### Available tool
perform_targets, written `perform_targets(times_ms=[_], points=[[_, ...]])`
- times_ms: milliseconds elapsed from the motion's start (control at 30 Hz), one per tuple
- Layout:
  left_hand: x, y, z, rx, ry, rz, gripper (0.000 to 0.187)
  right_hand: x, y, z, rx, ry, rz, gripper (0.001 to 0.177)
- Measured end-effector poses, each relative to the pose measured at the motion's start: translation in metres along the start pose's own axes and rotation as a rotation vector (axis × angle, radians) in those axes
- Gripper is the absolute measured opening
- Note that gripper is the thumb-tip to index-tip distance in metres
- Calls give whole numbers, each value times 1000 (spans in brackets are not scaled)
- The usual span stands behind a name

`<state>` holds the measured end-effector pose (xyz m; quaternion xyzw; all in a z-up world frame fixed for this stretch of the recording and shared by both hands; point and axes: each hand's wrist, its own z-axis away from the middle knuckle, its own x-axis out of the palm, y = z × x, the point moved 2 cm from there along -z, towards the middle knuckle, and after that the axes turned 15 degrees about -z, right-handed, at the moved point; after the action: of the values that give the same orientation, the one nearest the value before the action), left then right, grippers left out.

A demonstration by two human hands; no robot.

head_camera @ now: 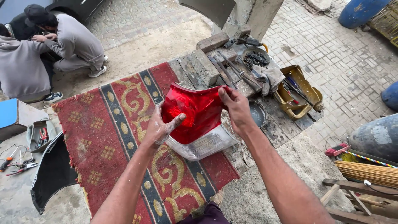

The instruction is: The person scrubs a red and white car taillight with a small black sponge, focusing on the red section and then the clear section. The person repeatedly dips the sponge into a small metal bowl of liquid to wet it while cleaning the surface of the taillight on a patterned rug.

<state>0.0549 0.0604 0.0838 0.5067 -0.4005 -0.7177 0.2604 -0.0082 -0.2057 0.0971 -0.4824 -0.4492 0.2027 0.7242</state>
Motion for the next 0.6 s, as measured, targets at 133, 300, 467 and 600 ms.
perform_targets(times_ms=[133, 300, 467, 600], points=[[-12, 85, 29, 154, 54, -62, 117, 24, -8, -1, -3, 37, -6, 32], [19, 106, 30, 441, 171, -732, 101, 9, 2, -20, 3, 57, -32, 27], [55, 107, 41, 796, 205, -1201, 72, 23, -15, -1, -26, -16, 41, 31], [34, 97, 41, 820, 284, -1137, 64, 10, -15, -7, -9, -87, 157, 38]])
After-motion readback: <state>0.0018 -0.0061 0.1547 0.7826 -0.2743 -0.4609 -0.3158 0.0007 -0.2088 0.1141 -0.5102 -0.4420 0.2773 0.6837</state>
